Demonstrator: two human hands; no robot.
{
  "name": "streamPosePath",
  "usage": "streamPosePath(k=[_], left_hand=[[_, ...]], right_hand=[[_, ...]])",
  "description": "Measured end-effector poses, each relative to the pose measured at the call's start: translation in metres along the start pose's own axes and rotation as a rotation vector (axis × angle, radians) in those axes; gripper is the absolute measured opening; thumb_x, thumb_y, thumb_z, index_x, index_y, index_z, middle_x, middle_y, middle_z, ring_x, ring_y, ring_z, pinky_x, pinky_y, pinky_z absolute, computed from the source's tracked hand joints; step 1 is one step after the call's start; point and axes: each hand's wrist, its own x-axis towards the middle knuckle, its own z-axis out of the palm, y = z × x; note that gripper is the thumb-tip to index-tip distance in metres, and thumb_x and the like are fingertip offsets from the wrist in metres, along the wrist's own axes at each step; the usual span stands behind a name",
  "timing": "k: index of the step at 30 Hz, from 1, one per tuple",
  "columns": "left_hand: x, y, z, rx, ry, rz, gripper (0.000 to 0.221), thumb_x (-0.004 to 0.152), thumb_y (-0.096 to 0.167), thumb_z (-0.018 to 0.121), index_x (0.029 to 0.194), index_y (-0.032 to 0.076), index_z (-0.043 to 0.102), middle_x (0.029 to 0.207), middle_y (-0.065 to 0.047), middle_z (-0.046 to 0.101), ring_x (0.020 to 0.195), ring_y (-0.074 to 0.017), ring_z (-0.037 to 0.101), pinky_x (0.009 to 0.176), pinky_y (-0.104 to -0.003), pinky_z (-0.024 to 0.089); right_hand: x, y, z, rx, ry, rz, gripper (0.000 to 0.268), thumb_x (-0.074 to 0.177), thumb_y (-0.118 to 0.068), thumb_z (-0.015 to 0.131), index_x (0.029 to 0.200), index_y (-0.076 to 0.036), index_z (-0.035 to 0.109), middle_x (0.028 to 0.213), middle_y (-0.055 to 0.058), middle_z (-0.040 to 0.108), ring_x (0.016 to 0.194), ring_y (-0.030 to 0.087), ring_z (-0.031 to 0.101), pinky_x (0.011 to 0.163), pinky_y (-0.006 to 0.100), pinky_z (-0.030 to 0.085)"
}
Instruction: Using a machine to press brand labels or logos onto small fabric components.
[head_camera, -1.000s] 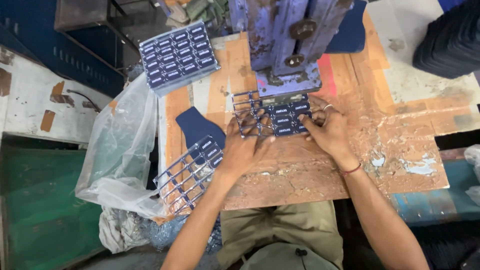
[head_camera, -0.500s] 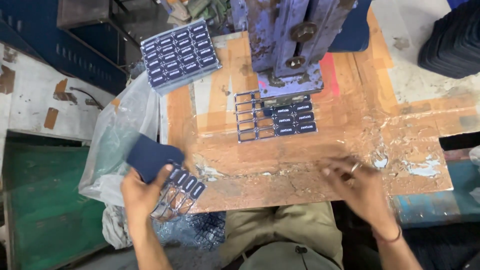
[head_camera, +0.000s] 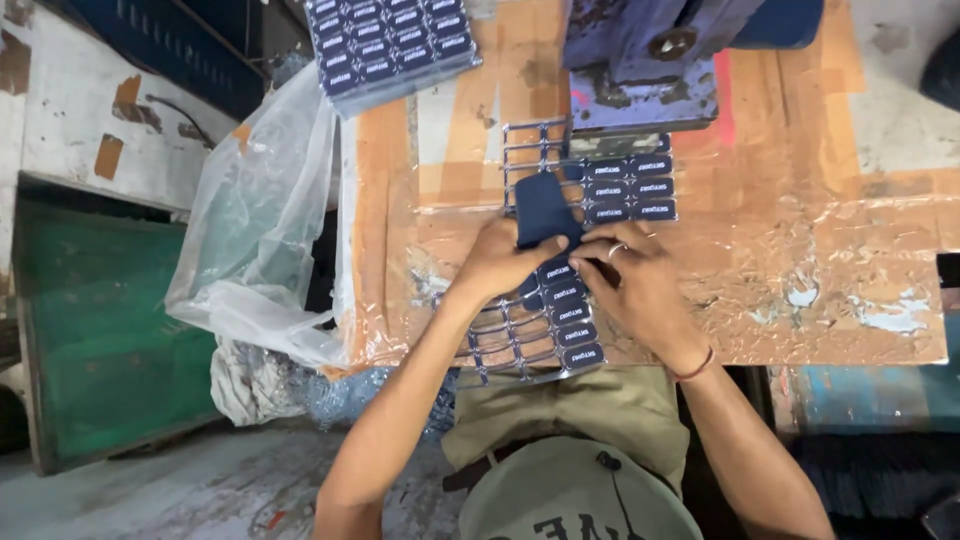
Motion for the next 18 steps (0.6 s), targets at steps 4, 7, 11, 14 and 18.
streamPosePath(k=[4,7,11,14,18], left_hand=[[0.001,0.001,0.001,0.205,0.075,0.038,0.03,0.088,0.035,0.075,0.102,0.008,0.08,0.09,-0.01,0.079,0.081,-0.0205,0.076,0.074,-0.036,0.057],[0.003,-0.001,0.0,0.178,0.043,-0.001,0.033,0.088,0.037,0.075,0.103,0.008,0.078,0.089,-0.01,0.079,0.083,-0.0206,0.077,0.075,-0.037,0.059],[-0.004,0.01,-0.008,0.185,0.028,0.05,0.035,0.089,0.037,0.076,0.104,0.006,0.077,0.089,-0.01,0.078,0.083,-0.0195,0.076,0.075,-0.036,0.058],[-0.029,0.013,-0.019,0.107,0.041,0.073,0.032,0.09,0.033,0.077,0.104,0.004,0.076,0.089,-0.008,0.078,0.083,-0.0163,0.073,0.075,-0.033,0.058],[-0.082,-0.022,-0.095,-0.053,0.287,0.18,0.028,0.094,0.021,0.077,0.113,0.0,0.073,0.101,-0.005,0.077,0.092,-0.0116,0.071,0.083,-0.028,0.059]], right_hand=[[-0.063,-0.06,0.004,0.056,-0.154,-0.193,0.009,0.083,-0.012,0.076,0.088,-0.007,0.07,0.098,0.007,0.069,0.097,0.027,0.069,0.082,0.041,0.058],[-0.086,-0.04,-0.002,0.172,-0.197,-0.117,0.013,0.08,-0.014,0.081,0.086,-0.008,0.071,0.094,0.005,0.072,0.093,0.021,0.072,0.076,0.035,0.059],[-0.087,0.028,-0.057,0.257,-0.021,0.212,0.009,0.083,-0.003,0.071,0.091,-0.006,0.072,0.102,0.009,0.075,0.098,0.017,0.072,0.083,0.03,0.058],[-0.127,0.127,-0.089,0.611,0.299,0.476,0.022,0.098,-0.002,0.06,0.119,-0.006,0.061,0.114,-0.002,0.065,0.107,0.009,0.061,0.094,0.025,0.052],[-0.117,0.188,-0.094,0.441,0.317,0.642,0.011,0.116,-0.014,0.058,0.117,-0.003,0.058,0.109,0.003,0.066,0.098,0.011,0.064,0.091,0.028,0.053]])
